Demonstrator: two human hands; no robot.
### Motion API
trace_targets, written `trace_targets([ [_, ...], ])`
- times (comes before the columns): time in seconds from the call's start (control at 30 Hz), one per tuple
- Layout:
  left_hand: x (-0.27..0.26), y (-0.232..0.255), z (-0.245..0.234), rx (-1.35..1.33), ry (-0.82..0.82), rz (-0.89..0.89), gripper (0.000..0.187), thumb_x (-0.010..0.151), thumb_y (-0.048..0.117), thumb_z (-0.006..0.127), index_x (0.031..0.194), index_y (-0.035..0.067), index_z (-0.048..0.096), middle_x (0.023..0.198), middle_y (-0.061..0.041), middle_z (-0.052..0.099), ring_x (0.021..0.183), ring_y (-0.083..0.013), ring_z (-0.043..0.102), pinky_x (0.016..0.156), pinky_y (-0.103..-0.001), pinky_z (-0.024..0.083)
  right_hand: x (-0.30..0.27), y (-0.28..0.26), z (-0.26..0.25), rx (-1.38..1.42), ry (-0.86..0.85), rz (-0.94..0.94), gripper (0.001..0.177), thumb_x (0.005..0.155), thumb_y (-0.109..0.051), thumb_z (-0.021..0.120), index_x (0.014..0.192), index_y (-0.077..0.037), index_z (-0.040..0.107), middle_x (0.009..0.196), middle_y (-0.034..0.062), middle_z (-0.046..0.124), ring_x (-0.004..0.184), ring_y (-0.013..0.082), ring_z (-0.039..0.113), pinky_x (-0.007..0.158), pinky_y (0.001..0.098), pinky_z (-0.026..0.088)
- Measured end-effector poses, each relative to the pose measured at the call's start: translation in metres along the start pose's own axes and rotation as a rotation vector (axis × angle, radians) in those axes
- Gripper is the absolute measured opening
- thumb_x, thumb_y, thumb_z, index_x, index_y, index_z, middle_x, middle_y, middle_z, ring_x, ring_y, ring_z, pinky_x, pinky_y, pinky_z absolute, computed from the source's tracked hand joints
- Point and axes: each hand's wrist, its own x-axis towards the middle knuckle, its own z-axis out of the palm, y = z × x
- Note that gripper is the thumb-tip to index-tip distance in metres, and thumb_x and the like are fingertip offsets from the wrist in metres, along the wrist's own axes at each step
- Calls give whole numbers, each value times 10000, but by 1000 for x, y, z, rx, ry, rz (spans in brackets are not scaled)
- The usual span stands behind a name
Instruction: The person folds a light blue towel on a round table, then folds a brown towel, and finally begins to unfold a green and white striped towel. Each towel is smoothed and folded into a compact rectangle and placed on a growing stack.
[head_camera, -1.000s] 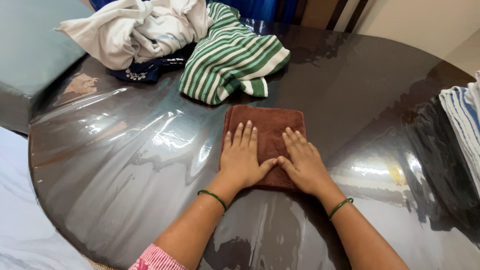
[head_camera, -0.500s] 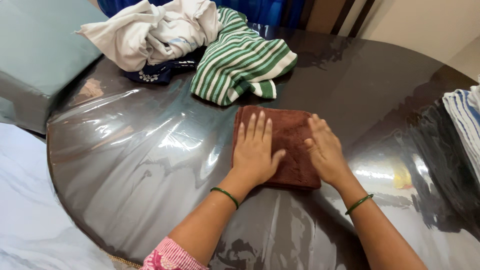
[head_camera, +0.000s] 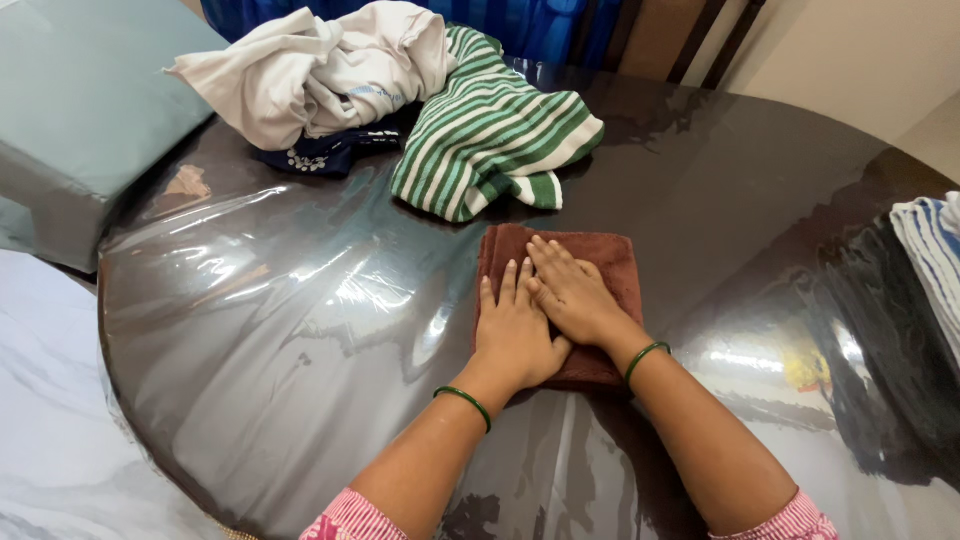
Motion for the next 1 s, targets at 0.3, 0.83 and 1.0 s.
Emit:
trace_targets([
  [0.3, 0, 0, 0, -33, 40, -15, 1003, 911, 657, 487, 1578, -19, 163, 1682, -183, 91, 1555, -335, 24, 1201, -622, 34, 0, 72, -24, -161, -55, 427, 784, 979, -608, 341, 1615, -164, 225, 1694, 67, 184, 1559, 258, 139, 1222, 518, 119],
  [0.83, 24, -30, 29, -40, 178, -111, 814, 929, 453, 525, 1574, 40, 248, 1680, -143, 145, 1546, -328, 118, 1189, -592, 154, -24, 1, -6, -211, 146, 43, 785, 992, -556, 408, 1568, -32, 311, 1659, 148, 273, 1535, 325, 219, 1219, 501, 186],
  [1.0, 23, -30, 30, -59, 170, -141, 819, 936, 464, 514, 1579, 36, 240, 1684, -122, 137, 1549, -332, 110, 1192, -587, 161, -25, -10, -8, -213, 22, 82, 792, 993, -587, 402, 1577, -63, 292, 1676, 106, 224, 1548, 292, 160, 1217, 504, 135],
])
